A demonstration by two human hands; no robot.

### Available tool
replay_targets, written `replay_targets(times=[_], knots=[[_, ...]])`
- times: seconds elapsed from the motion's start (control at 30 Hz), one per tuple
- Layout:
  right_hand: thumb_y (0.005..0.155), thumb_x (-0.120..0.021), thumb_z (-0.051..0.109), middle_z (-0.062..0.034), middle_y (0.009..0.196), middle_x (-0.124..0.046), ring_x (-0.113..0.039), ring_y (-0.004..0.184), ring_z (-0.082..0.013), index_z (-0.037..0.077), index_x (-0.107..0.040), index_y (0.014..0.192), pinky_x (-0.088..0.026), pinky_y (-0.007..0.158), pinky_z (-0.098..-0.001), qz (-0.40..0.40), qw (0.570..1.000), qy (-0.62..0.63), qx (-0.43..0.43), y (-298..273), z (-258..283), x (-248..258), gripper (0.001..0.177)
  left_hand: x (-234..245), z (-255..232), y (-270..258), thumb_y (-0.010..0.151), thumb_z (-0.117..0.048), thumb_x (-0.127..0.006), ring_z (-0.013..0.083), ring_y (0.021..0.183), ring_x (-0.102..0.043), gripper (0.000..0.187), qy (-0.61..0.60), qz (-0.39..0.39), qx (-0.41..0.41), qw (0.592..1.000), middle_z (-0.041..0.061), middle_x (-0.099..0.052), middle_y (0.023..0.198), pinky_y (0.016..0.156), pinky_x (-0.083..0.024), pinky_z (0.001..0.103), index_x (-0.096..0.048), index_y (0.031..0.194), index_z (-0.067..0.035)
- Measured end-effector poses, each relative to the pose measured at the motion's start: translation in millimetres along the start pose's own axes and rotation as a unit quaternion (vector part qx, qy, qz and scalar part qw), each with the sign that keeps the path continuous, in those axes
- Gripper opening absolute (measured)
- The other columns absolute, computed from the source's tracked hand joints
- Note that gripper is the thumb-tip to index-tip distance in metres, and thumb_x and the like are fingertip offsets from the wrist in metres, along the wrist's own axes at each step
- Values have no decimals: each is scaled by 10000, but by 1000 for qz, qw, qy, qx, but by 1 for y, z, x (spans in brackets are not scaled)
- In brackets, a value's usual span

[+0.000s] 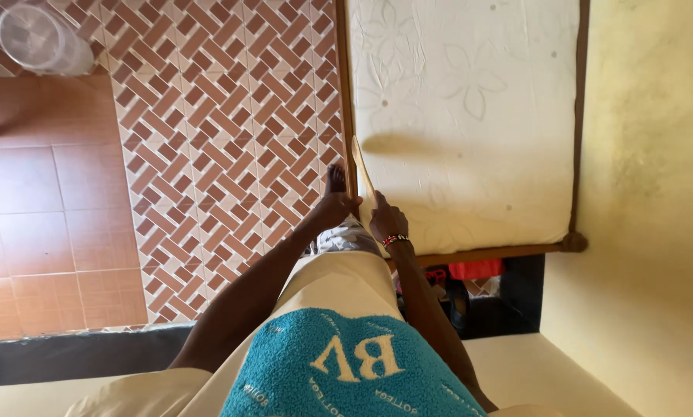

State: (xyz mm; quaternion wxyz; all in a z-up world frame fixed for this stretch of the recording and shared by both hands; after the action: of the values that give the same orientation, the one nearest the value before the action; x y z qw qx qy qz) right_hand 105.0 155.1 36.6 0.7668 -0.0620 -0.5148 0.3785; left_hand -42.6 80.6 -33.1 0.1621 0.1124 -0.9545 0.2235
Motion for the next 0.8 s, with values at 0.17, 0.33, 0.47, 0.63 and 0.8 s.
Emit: replay_targets(times=[0.17, 0.33, 0.47, 0.63, 0.8], knots=[[965, -586, 232, -272, 1060, -724, -686, 1003, -477, 170, -469, 1492, -523, 907, -581, -6, 1000, 9, 29, 43, 12, 20, 544, 38, 12, 34, 972, -464, -603, 259, 676, -679, 445, 118, 18, 29, 992, 147, -704, 756, 689, -538, 438, -819, 914, -79], [944, -612, 236, -258, 1079, -726, -681, 1027, -467, 165, -515, 1449, -518, 911, -580, -8, 999, 8, 43, 76, 32, 67, 520, 84, 36, 65, 966, -476, -676, 258, 640, -625, 466, -21, 27, 154, 988, 163, -700, 741, 569, -471, 420, -798, 964, -26], [959, -610, 253, -252, 1087, -729, -683, 1041, -455, 148, -529, 1437, -522, 918, -566, 12, 999, 0, 40, 109, 49, 100, 497, 134, 32, 69, 955, -482, -656, 181, 678, -720, 441, -92, -36, 213, 972, 93, -757, 834, 593, -577, 346, -732, 1005, -51], [971, -611, 266, -250, 1093, -731, -685, 1046, -447, 116, -511, 1451, -521, 930, -554, 17, 999, -11, 36, 150, 75, 132, 513, 202, 61, 64, 922, -394, -631, 174, 631, -730, 337, -179, -91, 252, 947, 79, -754, 811, 556, -604, 360, -709, 971, -70], [938, -643, 271, -239, 1120, -714, -674, 1058, -442, 108, -525, 1434, -518, 911, -547, 23, 998, 32, 45, 195, 105, 148, 535, 288, 119, 61, 973, -450, -682, 182, 546, -644, 488, -54, -130, 263, 955, 110, -707, 686, 487, -533, 333, -721, 852, 21]])
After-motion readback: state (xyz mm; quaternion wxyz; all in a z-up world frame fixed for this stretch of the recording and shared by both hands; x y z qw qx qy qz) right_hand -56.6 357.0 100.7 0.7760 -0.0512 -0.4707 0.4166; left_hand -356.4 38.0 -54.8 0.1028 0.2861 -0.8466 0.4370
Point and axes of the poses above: each hand's wrist, its own y-axis towards the middle knuckle, its own x-axis out of the back of the hand, z = x × y, the point moved 9 cm from there along y, towards the middle knuckle
